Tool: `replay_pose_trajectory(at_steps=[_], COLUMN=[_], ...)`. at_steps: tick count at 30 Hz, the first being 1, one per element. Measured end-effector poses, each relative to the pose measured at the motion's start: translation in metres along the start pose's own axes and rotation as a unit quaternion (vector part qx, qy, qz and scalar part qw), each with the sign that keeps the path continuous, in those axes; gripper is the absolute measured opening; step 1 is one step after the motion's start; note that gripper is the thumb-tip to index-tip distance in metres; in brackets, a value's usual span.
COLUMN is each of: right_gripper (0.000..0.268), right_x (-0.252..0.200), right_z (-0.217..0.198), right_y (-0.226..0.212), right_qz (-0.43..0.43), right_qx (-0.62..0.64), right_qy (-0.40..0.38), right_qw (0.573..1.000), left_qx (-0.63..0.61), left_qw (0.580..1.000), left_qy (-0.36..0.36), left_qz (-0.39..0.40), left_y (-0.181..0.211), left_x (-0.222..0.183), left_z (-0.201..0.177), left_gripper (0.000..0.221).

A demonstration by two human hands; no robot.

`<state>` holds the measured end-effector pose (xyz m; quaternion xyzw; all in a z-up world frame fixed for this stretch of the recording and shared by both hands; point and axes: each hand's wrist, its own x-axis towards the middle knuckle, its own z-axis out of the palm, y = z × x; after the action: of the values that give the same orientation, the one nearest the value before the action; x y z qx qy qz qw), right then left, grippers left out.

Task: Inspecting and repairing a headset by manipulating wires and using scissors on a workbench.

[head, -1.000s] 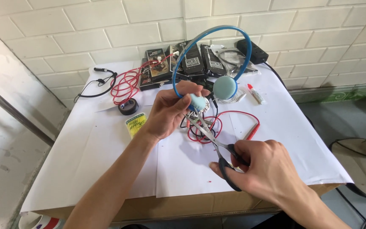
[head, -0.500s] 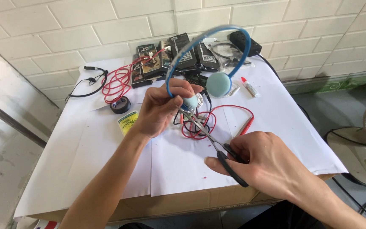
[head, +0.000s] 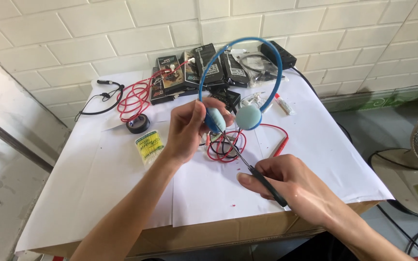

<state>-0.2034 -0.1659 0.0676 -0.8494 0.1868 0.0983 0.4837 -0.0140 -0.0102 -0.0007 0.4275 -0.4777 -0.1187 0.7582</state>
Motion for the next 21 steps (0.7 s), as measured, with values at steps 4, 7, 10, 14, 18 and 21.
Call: replay_pose_trajectory(at_steps=[4,7,10,14,18,21], right_gripper=[0.054,0.048,0.046,0.046,0.048,0.047], right_x=[0.003,-0.001,-0.004,0.0,0.006,0.006], right_z=[0.006,0.013,0.018,0.026,0.03,0.032], right_y=[0.008,0.009,0.005,0.008,0.014,0.017], right_qz=[0.005,0.0,-0.004,-0.02,-0.042,-0.043], right_qx=[0.009,0.011,-0.044,-0.121,-0.151,-0.177], right_qy=[0.004,0.024,0.051,0.065,0.057,0.027], right_qw=[1.0,1.0,0.998,0.99,0.986,0.983], left_qx=[0.003,-0.005,-0.001,-0.073,-0.148,-0.202], left_qw=[0.999,1.0,0.999,0.997,0.988,0.979], left_qy=[0.035,0.03,0.034,0.008,0.007,-0.017], left_qz=[0.005,0.008,0.0,-0.006,-0.03,0.01], left_y=[0.002,0.002,0.001,-0.001,0.002,-0.003], left_x=[0.0,-0.002,-0.002,-0.002,-0.002,0.0], left_z=[0.015,0.023,0.025,0.027,0.029,0.021], left_gripper=[0.036,0.03,0.028,0.023,0.02,0.033])
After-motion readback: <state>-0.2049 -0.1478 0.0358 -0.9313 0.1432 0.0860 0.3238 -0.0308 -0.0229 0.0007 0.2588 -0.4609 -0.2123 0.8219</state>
